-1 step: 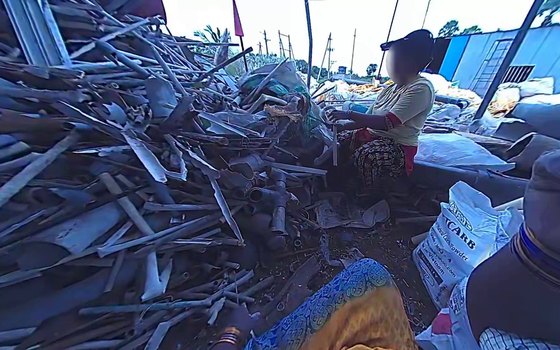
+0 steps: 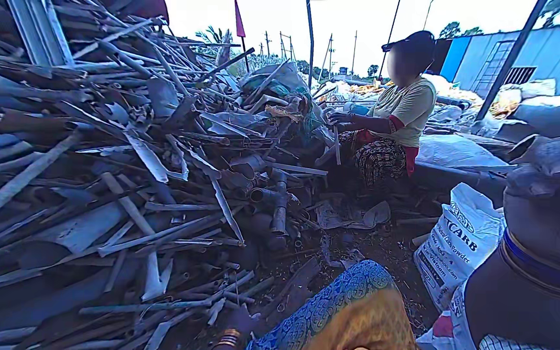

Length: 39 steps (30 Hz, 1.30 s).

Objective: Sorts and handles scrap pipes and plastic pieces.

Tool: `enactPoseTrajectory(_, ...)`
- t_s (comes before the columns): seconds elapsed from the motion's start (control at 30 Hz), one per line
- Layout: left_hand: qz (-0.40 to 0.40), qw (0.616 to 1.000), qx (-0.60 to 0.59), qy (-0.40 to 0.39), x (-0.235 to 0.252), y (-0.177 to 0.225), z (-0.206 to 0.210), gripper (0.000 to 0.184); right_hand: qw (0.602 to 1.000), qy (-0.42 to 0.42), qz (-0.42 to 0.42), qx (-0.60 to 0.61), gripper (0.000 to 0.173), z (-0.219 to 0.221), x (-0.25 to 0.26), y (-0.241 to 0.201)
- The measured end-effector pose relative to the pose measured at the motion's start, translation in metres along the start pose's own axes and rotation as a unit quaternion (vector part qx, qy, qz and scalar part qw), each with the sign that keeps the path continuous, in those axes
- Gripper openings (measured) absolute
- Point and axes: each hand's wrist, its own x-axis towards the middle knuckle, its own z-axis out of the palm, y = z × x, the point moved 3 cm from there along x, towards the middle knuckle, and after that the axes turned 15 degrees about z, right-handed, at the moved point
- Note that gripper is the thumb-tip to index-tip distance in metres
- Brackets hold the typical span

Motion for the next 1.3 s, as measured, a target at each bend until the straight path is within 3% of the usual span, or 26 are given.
enactPoseTrajectory(0.07,0.005,1.0,-0.022,0.014,-0.011,0.008,-0.006,0.062,0.998,-0.017,0.045,0.029,0.02,0.01,-0.007,0.035)
enactPoseTrajectory(0.17,-0.013,0.992,-0.052,0.113,0.001,-0.005,-0.009,0.068,0.985,-0.077,0.149,0.041,0.024,0.027,-0.025,0.103)
enactPoseTrajectory(0.27,0.011,0.96,-0.151,0.235,-0.006,0.005,-0.026,0.063,0.946,-0.139,0.279,-0.089,0.019,0.06,-0.055,0.184)
enactPoseTrajectory(0.33,0.054,0.908,-0.276,0.311,-0.009,0.01,-0.032,0.052,0.86,-0.264,0.362,-0.245,0.028,0.086,-0.085,0.234)
enactPoseTrajectory(0.4,0.095,0.821,-0.442,0.35,-0.007,0.013,-0.03,0.042,0.721,-0.426,0.423,-0.345,0.043,0.113,-0.12,0.278)
enactPoseTrajectory(0.47,0.114,0.728,-0.576,0.354,-0.003,0.022,-0.031,0.036,0.571,-0.53,0.476,-0.408,0.067,0.136,-0.153,0.312)
enactPoseTrajectory(0.53,0.122,0.665,-0.653,0.342,0.002,0.028,-0.033,0.035,0.51,-0.566,0.499,-0.413,0.077,0.15,-0.18,0.338)
enactPoseTrajectory(0.6,0.128,0.644,-0.68,0.327,0.009,0.031,-0.037,0.037,0.525,-0.569,0.521,-0.359,0.063,0.154,-0.195,0.357)
enactPoseTrajectory(0.67,0.126,0.669,-0.666,0.304,0.017,0.029,-0.04,0.039,0.53,-0.576,0.538,-0.312,0.041,0.153,-0.195,0.373)
enactPoseTrajectory(0.73,0.099,0.757,-0.599,0.241,0.024,0.024,-0.045,0.048,0.524,-0.575,0.547,-0.309,0.04,0.147,-0.183,0.392)
enactPoseTrajectory(0.83,0.043,0.939,-0.325,0.104,0.037,0.015,-0.048,0.058,0.49,-0.566,0.545,-0.378,0.043,0.128,-0.161,0.439)
enactPoseTrajectory(0.9,0.023,0.992,-0.126,0.002,0.046,0.008,-0.041,0.065,0.442,-0.551,0.537,-0.461,0.042,0.111,-0.152,0.479)
enactPoseTrajectory(0.97,0.028,0.995,-0.044,-0.089,0.053,0.002,-0.031,0.068,0.38,-0.539,0.521,-0.542,0.042,0.101,-0.149,0.517)
enactPoseTrajectory(1.07,0.06,0.984,-0.086,-0.142,0.061,-0.005,-0.019,0.067,0.311,-0.543,0.466,-0.626,0.038,0.091,-0.157,0.565)
enactPoseTrajectory(1.2,0.055,0.982,-0.132,-0.121,0.065,-0.014,-0.022,0.066,0.303,-0.56,0.41,-0.653,0.056,0.077,-0.18,0.621)
enactPoseTrajectory(1.3,0.034,0.98,-0.142,-0.134,0.068,-0.021,-0.024,0.066,0.31,-0.555,0.408,-0.655,0.055,0.074,-0.189,0.641)
